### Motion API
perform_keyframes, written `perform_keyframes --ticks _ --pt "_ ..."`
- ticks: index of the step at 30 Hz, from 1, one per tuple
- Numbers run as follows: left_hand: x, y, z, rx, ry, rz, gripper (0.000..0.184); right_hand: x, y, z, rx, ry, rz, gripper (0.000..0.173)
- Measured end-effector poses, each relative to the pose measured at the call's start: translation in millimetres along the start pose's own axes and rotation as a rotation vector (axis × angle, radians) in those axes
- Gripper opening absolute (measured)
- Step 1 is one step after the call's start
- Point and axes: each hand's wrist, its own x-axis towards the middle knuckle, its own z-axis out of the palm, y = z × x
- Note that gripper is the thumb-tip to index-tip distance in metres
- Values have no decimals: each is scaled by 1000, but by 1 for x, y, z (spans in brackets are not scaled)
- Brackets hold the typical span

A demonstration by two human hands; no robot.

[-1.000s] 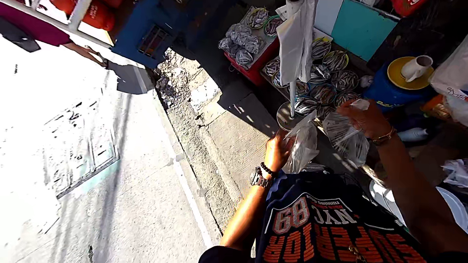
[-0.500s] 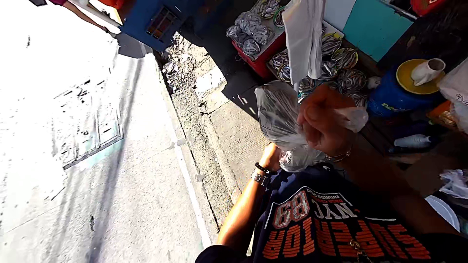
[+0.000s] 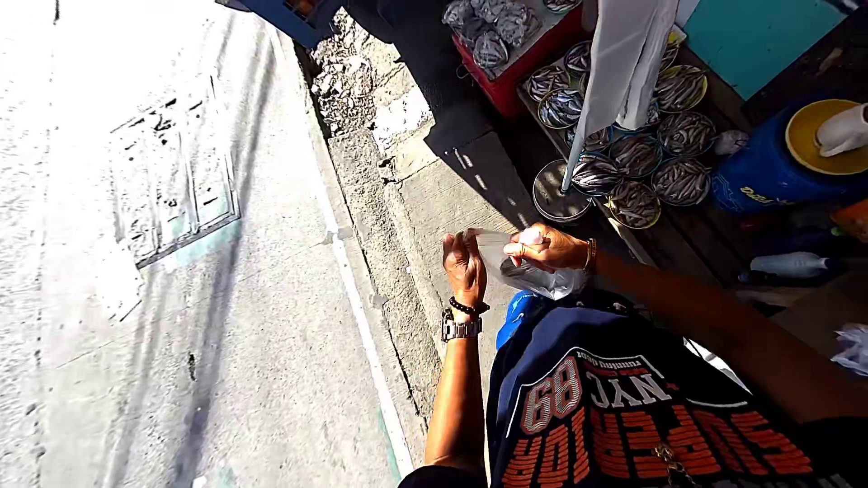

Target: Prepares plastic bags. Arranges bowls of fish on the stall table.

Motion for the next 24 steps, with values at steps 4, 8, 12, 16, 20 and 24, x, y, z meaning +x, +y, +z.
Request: perform_keyframes --ticks 4,8,12,16,20,24 --pt "12 40 24 -231 -101 214 29 -14 24 -18 -164 280 -50 23" --pt "34 67 60 -581 -365 37 28 -43 28 -37 -319 500 8 27" --pt "61 93 92 -563 -548 69 26 -77 39 -43 -566 699 -210 27" --pt "79 118 112 -518 -683 158 27 -111 41 -31 -775 1022 -238 36" --pt "81 128 149 -466 -852 190 27 -144 72 -42 -522 1387 139 97" --pt "73 124 212 -364 -962 274 26 -157 100 -70 497 1604 329 43"
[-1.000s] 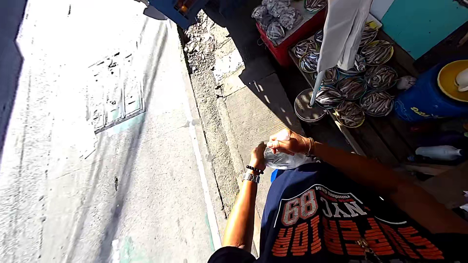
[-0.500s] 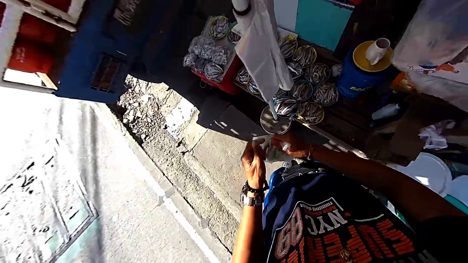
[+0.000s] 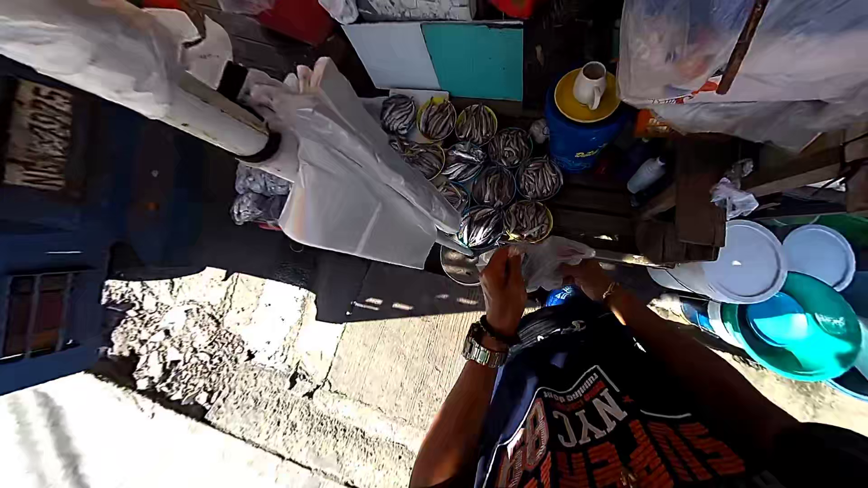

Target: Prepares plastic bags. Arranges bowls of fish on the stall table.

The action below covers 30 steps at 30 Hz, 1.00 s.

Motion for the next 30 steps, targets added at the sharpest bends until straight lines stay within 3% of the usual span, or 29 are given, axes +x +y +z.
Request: perform_keyframes --ticks 3,8,14,17,19,24,28,30 --pt "35 -34 33 112 -73 23 28 45 4 -26 9 76 126 16" --pt "102 -114 110 192 -208 -129 31 138 32 -98 45 143 191 21" --pt "191 -175 239 278 -552 -477 38 237 50 -198 -43 339 359 12" --pt "234 -189 293 302 -673 -551 39 275 49 -236 -219 415 334 24" --pt "250 -199 324 303 -746 -577 51 298 51 -258 -339 463 308 32" --pt "253 -244 392 338 -998 -501 45 340 43 -285 -568 554 271 45" --pt "234 -233 383 136 -984 -633 50 350 42 -285 -615 549 292 46" --pt "222 -228 363 128 -998 -599 45 347 38 -284 -613 531 305 43"
